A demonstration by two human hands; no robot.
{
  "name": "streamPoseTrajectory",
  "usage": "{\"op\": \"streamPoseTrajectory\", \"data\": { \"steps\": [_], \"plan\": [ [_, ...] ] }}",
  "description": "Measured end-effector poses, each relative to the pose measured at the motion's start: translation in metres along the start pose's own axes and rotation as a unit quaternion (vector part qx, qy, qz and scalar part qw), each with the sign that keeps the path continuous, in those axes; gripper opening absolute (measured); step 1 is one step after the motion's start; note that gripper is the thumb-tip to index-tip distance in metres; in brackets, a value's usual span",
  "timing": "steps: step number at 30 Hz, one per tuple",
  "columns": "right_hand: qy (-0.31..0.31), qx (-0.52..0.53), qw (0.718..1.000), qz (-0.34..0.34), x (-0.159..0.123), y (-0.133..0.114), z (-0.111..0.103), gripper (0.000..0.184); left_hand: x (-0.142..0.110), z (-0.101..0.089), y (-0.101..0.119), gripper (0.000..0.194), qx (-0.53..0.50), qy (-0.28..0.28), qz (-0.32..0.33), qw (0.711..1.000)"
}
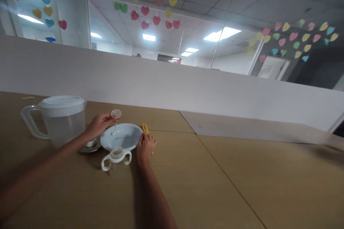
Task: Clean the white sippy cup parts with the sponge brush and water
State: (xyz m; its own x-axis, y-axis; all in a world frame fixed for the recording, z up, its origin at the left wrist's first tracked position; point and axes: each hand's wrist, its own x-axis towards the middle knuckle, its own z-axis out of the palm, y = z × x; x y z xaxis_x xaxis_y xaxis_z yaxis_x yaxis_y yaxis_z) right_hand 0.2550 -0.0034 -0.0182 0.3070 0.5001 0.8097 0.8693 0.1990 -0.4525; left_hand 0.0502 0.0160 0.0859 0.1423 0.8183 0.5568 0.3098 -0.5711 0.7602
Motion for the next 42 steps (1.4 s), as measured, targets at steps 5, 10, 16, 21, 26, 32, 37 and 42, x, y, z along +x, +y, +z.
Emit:
{"op": "streamPoseTrajectory", "data": {
  "steps": [5,10,16,21,26,32,37,42],
  "plan": [
    [0.007,0.022,1.000,0.003,0.000,0.001,0.003,0.046,-0.019,-0.001,0.040,0.041,-0.103,-0.016,-0.012,0.994],
    [-0.004,0.022,1.000,0.003,-0.001,0.002,0.004,0.046,-0.044,0.008,0.060,0.037,-0.134,-0.058,-0.022,0.989],
    [0.006,0.028,1.000,-0.004,-0.001,0.003,0.006,0.042,-0.056,0.013,0.058,0.030,-0.129,-0.082,-0.017,0.988],
    [0.008,0.030,0.999,-0.007,-0.001,0.004,0.007,0.042,-0.064,0.014,0.046,0.028,-0.089,-0.104,-0.027,0.990],
    [0.010,0.041,0.999,-0.003,-0.001,0.004,0.006,0.043,-0.076,0.017,0.037,0.023,0.061,-0.107,0.059,0.991],
    [-0.005,0.042,0.999,-0.001,-0.001,0.003,0.005,0.045,-0.089,0.026,0.022,0.025,0.049,-0.120,0.064,0.989],
    [-0.004,0.048,0.999,0.004,-0.001,0.003,0.005,0.047,-0.094,0.033,0.013,0.029,-0.011,-0.112,0.007,0.994],
    [-0.006,0.052,0.999,0.008,-0.001,0.002,0.004,0.048,-0.094,0.040,0.012,0.033,-0.008,-0.102,-0.019,0.995]
  ]
}}
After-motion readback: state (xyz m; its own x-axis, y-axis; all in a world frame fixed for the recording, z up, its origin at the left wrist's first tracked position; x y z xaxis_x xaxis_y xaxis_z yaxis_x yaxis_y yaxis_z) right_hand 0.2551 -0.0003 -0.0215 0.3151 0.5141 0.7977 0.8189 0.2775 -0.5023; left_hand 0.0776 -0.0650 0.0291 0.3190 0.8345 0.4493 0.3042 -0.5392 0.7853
